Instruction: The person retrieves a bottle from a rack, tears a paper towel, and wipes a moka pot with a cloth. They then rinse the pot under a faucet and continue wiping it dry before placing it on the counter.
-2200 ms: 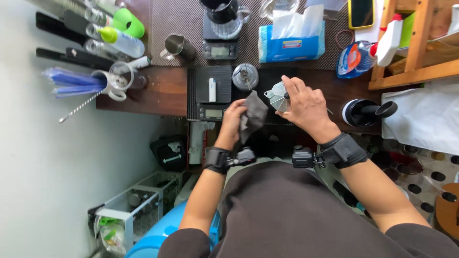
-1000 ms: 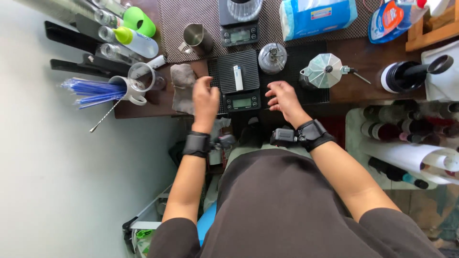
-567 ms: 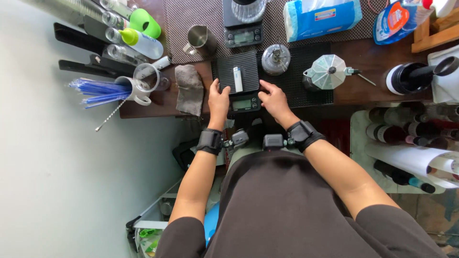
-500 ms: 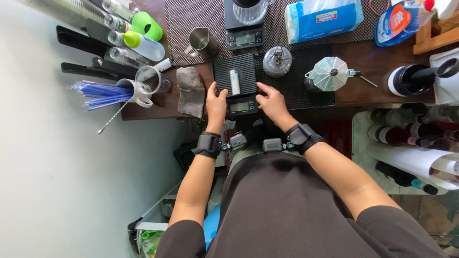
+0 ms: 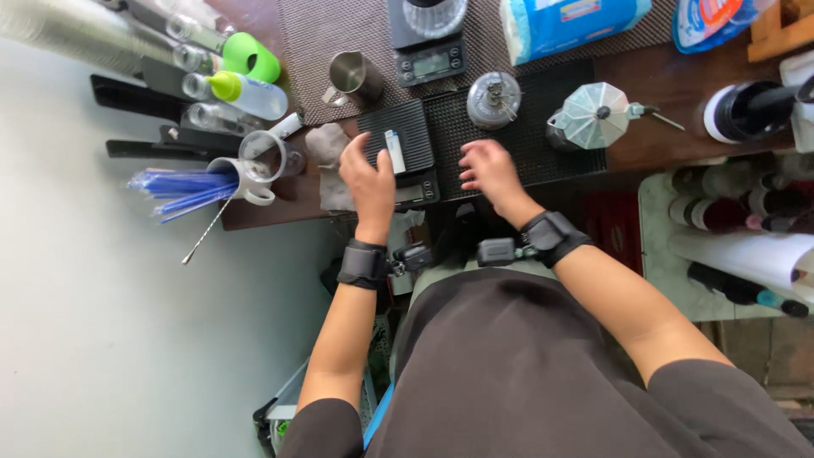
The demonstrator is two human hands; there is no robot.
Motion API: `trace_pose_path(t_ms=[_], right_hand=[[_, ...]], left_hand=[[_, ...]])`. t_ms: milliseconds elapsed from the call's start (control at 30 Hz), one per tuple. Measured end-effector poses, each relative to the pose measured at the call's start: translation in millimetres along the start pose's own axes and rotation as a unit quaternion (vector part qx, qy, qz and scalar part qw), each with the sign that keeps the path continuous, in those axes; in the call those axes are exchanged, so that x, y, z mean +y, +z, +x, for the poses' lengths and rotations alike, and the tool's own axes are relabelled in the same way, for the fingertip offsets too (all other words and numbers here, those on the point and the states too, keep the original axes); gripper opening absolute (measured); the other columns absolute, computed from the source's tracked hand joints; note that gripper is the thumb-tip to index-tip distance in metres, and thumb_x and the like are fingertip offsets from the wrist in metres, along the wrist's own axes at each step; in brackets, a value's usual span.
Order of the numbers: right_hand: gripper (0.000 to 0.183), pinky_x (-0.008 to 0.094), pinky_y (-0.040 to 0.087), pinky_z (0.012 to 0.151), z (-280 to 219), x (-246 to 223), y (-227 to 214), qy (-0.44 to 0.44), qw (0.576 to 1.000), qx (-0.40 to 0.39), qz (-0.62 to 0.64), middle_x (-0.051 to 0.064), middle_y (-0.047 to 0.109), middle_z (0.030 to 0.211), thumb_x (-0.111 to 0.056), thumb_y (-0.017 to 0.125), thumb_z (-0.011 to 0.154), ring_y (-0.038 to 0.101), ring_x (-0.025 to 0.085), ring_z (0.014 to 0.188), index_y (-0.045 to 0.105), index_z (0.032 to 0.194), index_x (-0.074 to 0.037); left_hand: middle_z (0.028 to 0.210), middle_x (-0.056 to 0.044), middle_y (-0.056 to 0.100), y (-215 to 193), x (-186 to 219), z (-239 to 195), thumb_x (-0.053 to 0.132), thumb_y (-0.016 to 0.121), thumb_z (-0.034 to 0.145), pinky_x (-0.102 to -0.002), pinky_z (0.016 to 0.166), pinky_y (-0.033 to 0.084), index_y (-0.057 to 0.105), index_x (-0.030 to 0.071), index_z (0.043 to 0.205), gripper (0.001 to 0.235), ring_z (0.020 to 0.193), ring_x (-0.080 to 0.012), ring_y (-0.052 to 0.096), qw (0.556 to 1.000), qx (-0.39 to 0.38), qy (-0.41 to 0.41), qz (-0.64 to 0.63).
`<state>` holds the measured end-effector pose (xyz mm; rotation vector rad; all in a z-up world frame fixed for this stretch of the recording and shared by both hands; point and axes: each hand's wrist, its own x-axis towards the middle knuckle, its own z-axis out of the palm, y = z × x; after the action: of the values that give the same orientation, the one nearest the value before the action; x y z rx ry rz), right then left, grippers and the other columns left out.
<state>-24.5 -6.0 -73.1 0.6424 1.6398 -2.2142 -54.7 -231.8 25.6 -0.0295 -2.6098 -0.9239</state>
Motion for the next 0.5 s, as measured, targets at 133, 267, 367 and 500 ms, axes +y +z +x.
trace_pose_path(t_ms=[133, 267, 367, 500], right_hand=[[0.040, 0.030, 0.055, 0.056, -8.4, -25.4, -31.2, 0.063, 0.984, 0.042, 0.164, 0.002, 0.065, 0.082, -0.046, 0.045, 0.105, 0.062, 0.013, 0.063, 0.061, 0.113, -0.011], [0.053, 0.028, 0.044, 0.048, 1.6, -34.0, -39.7, 0.062, 0.965, 0.027, 0.254, 0.002, 0.062, 0.073, -0.057, 0.040, 0.105, 0.054, 0.013, 0.055, 0.063, 0.112, -0.009], [0.053, 0.027, 0.036, 0.046, 10.5, -25.9, -44.3, 0.068, 0.951, -0.004, 0.303, 0.001, 0.060, 0.070, -0.056, 0.041, 0.106, 0.049, 0.012, 0.053, 0.064, 0.113, -0.009], [0.050, 0.026, 0.029, 0.041, 17.9, -25.4, -46.1, 0.094, 0.930, -0.038, 0.354, 0.000, 0.058, 0.068, -0.054, 0.043, 0.106, 0.046, 0.012, 0.050, 0.065, 0.109, -0.009]], left_hand=[[0.117, -0.012, 0.074, 50.8, 18.0, 0.8, 0.011, 0.069, 0.100, -0.036, 0.089, 0.059, 0.068, 0.009, 0.125, 0.024, 0.100, -0.0246, 0.073, 0.970, -0.191, 0.019, -0.148], [0.117, -0.015, 0.070, 104.4, 22.4, 5.9, 0.002, 0.077, 0.081, -0.034, 0.077, 0.060, 0.060, 0.003, 0.130, 0.051, 0.085, -0.0231, 0.073, 0.940, -0.279, 0.022, -0.196], [0.120, -0.016, 0.068, 109.9, 45.9, 15.6, -0.002, 0.078, 0.076, -0.034, 0.076, 0.059, 0.057, 0.004, 0.134, 0.062, 0.083, -0.0232, 0.072, 0.941, -0.287, 0.024, -0.176], [0.132, -0.016, 0.067, 116.7, 58.1, 30.1, -0.009, 0.071, 0.075, -0.031, 0.075, 0.062, 0.050, 0.008, 0.147, 0.076, 0.084, -0.0189, 0.075, 0.919, -0.316, 0.034, -0.232]])
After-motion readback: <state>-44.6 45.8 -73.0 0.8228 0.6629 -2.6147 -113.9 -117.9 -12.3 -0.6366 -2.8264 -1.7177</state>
